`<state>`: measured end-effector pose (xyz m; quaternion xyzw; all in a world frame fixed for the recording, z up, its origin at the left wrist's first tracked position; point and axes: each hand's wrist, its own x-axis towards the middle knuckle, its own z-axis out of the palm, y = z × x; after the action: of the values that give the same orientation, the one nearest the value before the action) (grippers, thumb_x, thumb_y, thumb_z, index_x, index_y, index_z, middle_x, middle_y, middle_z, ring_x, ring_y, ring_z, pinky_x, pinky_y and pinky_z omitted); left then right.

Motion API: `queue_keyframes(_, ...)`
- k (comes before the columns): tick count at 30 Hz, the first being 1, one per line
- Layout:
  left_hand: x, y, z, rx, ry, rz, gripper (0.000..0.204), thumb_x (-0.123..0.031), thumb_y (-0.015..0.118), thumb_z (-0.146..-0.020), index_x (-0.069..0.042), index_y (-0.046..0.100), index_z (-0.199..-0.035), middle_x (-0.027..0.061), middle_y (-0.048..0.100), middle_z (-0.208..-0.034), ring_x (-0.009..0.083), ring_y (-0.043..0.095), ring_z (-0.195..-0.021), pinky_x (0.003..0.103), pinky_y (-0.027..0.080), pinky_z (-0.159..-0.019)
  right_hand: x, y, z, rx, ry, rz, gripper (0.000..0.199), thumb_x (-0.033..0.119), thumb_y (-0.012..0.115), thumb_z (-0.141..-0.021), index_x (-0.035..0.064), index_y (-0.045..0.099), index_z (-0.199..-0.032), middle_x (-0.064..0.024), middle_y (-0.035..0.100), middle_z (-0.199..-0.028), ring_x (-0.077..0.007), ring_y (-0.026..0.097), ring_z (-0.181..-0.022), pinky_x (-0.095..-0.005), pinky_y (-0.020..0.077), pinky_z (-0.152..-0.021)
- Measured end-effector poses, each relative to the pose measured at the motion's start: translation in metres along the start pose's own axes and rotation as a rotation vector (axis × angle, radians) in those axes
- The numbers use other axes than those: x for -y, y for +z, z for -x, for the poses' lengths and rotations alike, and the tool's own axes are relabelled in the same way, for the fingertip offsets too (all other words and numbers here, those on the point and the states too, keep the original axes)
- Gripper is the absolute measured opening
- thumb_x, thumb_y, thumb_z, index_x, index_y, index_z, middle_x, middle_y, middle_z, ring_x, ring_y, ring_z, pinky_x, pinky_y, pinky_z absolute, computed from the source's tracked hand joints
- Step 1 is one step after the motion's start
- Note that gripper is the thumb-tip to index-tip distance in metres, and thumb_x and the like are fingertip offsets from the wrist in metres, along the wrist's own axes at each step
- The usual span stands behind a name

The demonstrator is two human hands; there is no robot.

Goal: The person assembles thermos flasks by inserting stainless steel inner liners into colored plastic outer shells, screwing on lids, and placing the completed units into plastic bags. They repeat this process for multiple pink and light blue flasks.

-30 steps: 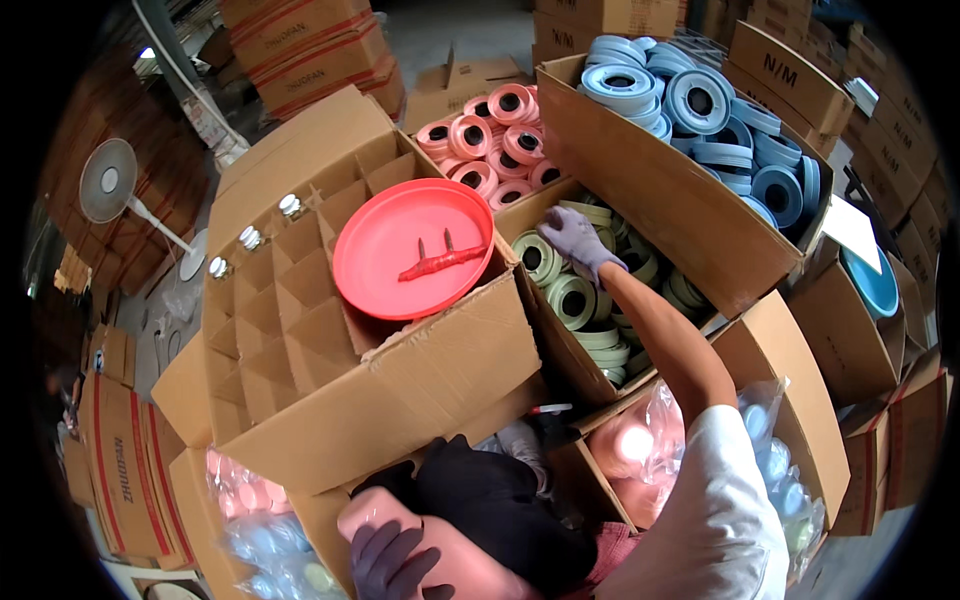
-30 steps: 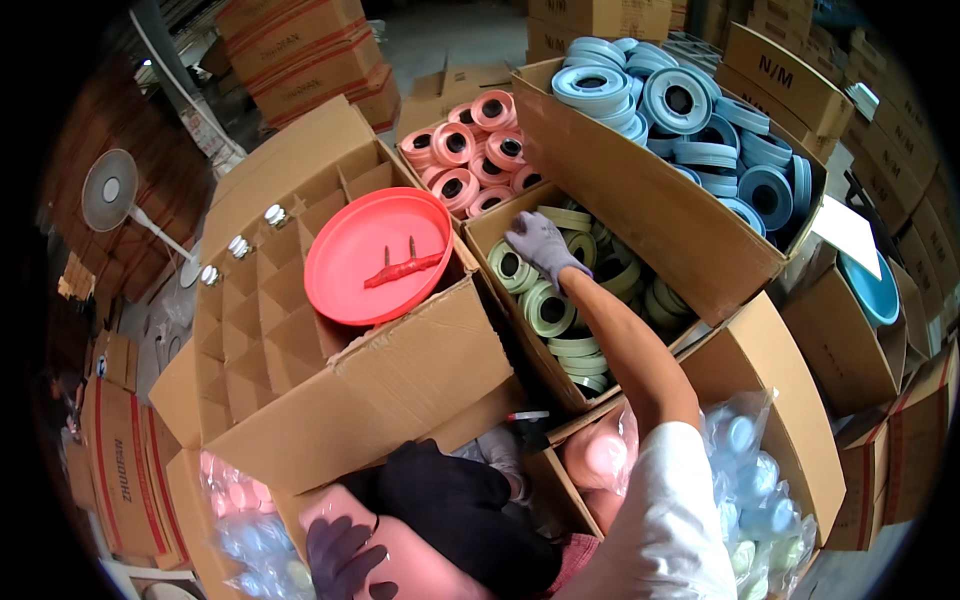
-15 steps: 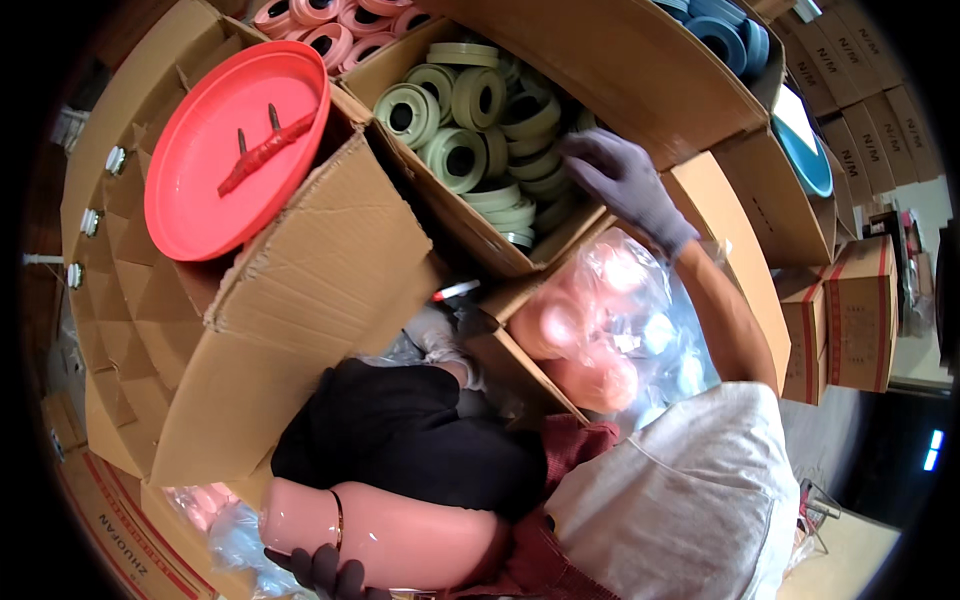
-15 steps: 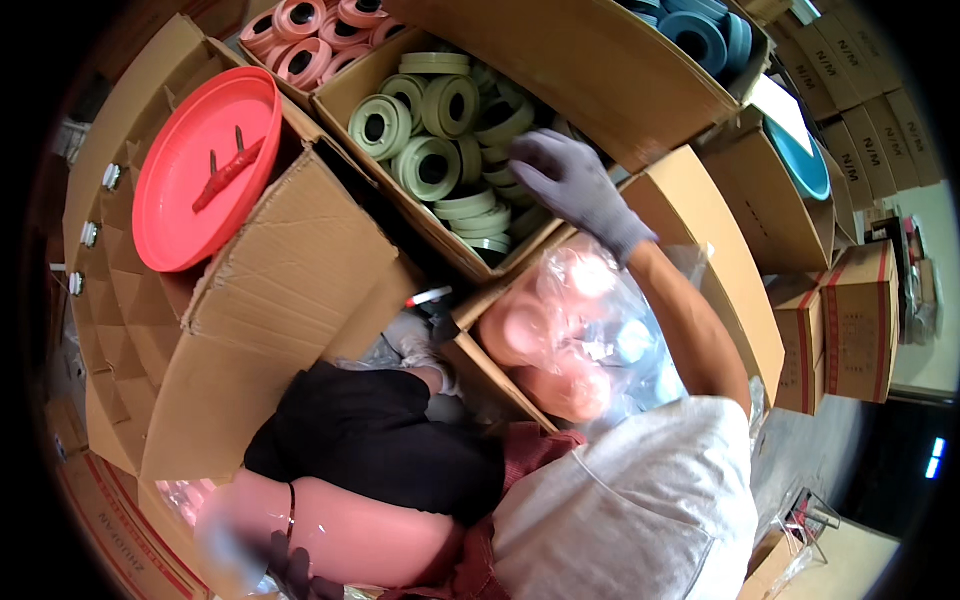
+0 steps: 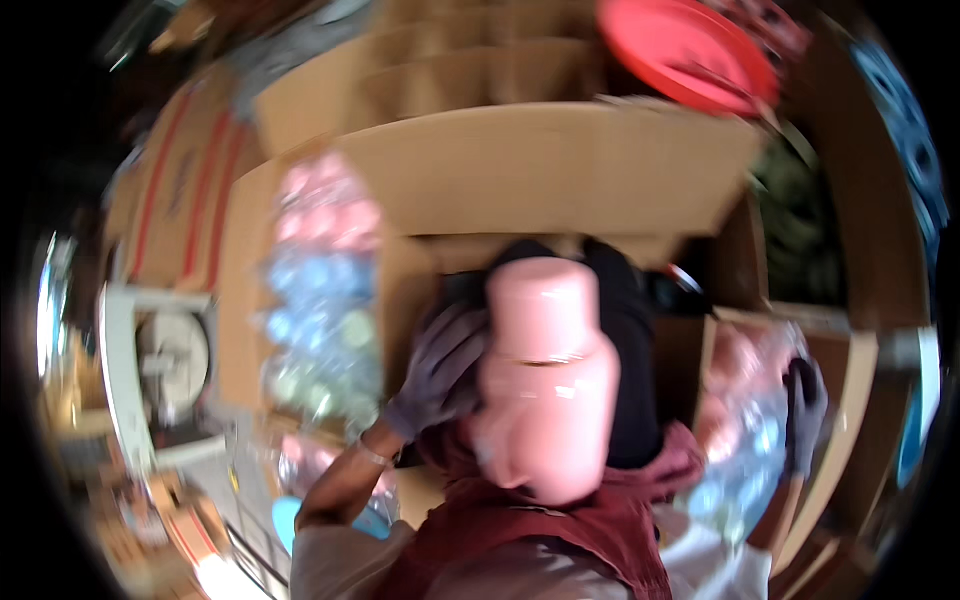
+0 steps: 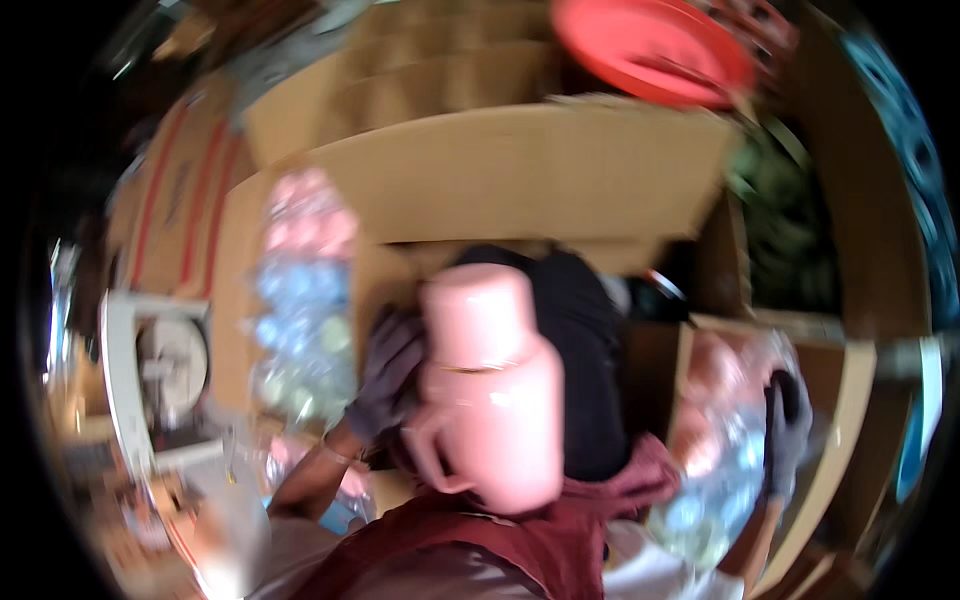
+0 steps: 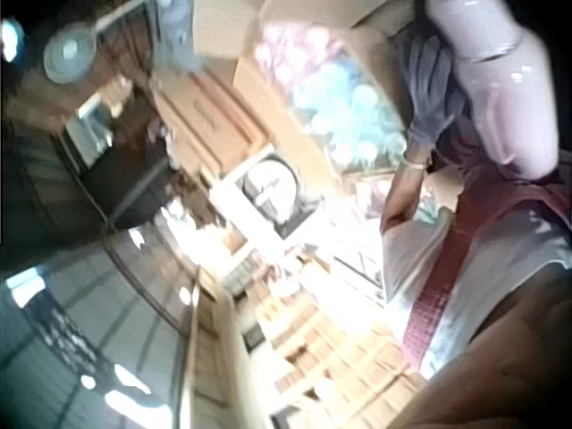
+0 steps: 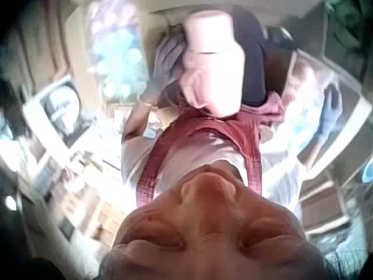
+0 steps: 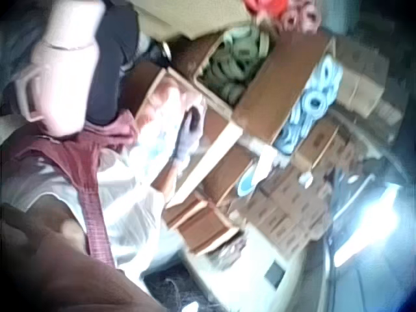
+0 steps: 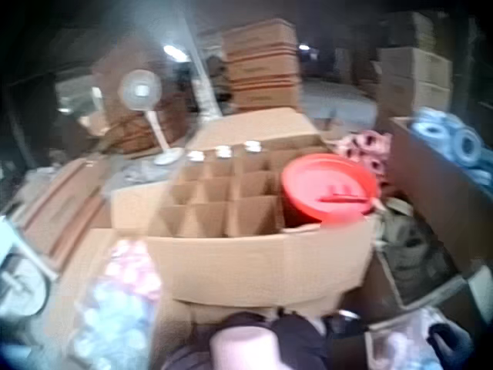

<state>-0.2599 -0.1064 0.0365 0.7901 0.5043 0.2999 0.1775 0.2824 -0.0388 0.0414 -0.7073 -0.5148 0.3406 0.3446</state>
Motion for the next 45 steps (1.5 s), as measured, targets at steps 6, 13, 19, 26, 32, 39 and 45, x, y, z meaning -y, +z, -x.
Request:
queue_keyframes(6, 0.143, -0.093, 0.081, -0.572, -0.462, -0.359, 0.028, -0.02, 0.063, -0.093, -0.002, 0.065, -0.114, 0.0166, 0.066, -0.11, 0.0335, 0.062, -0.106, 0.039, 0.048, -0.093, 0.098, 0.106, -0.021, 0.366, -0.532, 0.381, 0.022, 0.007, 0.065, -0.09, -0.0009, 0.064, -0.11, -0.0097, 0.068, -0.102, -0.0169, 0.067, -0.092, -0.0276, 0.0511, -0.082)
queue_keyframes(13, 0.302, -0.093, 0.048, -0.752, -0.982, 0.129, 0.04, -0.03, 0.062, -0.092, 0.002, 0.062, -0.114, 0.0212, 0.068, -0.103, 0.0363, 0.064, -0.097, 0.039, 0.052, -0.085, 0.135, 0.149, -0.044, 0.537, -0.759, 0.477, 0.029, 0.004, 0.065, -0.088, -0.0034, 0.06, -0.115, -0.0182, 0.062, -0.111, -0.0337, 0.061, -0.101, -0.0377, 0.0471, -0.095)
queue_keyframes(19, 0.418, -0.076, 0.03, -0.133, -1.025, -0.726, 0.065, -0.041, 0.058, -0.088, -0.005, 0.044, -0.14, 0.0197, 0.042, -0.145, 0.035, 0.042, -0.132, 0.05, 0.035, -0.106, 0.137, 0.19, -0.051, 0.566, -0.59, 0.329, 0.025, 0.004, 0.064, -0.079, -0.0044, 0.063, -0.102, -0.0181, 0.061, -0.09, -0.0361, 0.062, -0.085, -0.039, 0.0503, -0.074)
queue_keyframes(26, 0.386, -0.089, -0.001, -0.717, -1.02, -0.554, 0.032, -0.021, 0.056, -0.087, -0.006, 0.064, -0.114, 0.0173, 0.062, -0.108, 0.0308, 0.06, -0.103, 0.04, 0.048, -0.09, 0.187, 0.218, -0.057, 0.626, -0.721, 0.378, 0.024, 0.008, 0.063, -0.08, -0.0026, 0.064, -0.102, -0.0201, 0.06, -0.092, -0.0402, 0.059, -0.083, -0.041, 0.0486, -0.074)
queue_keyframes(32, 0.179, -0.209, -0.086, -0.887, -0.071, 0.386, 0.019, 0.0, 0.052, -0.092, 0.003, 0.065, -0.106, 0.0131, 0.069, -0.104, 0.019, 0.065, -0.097, 0.032, 0.052, -0.085, 0.271, 0.28, -0.066, 0.651, -0.975, 0.089, 0.028, 0.01, 0.069, -0.082, -0.0034, 0.064, -0.107, -0.0171, 0.063, -0.101, -0.034, 0.062, -0.096, -0.0371, 0.0502, -0.085)
queue_keyframes(39, 0.105, -0.153, -0.193, -0.33, 0.414, 1.254, 0.041, -0.005, 0.052, -0.1, 0.005, 0.042, -0.138, 0.0142, 0.052, -0.136, 0.0241, 0.053, -0.124, 0.037, 0.046, -0.106, 0.373, 0.378, -0.054, 1.048, -0.288, -0.541, 0.034, 0.033, 0.069, -0.088, 0.0029, 0.063, -0.102, -0.005, 0.064, -0.085, -0.0144, 0.061, -0.067, -0.03, 0.0481, -0.052)
queue_keyframes(45, 0.013, -0.083, -0.139, -0.355, -0.108, 0.791, 0.047, -0.018, 0.056, -0.099, 0.005, 0.044, -0.139, 0.0144, 0.053, -0.137, 0.0213, 0.052, -0.127, 0.033, 0.044, -0.106, 0.333, 0.32, -0.102, 0.785, -0.046, -0.936, 0.027, 0.035, 0.064, -0.091, 0.009, 0.06, -0.099, -0.0031, 0.063, -0.08, -0.0152, 0.063, -0.068, -0.0279, 0.0459, -0.051)
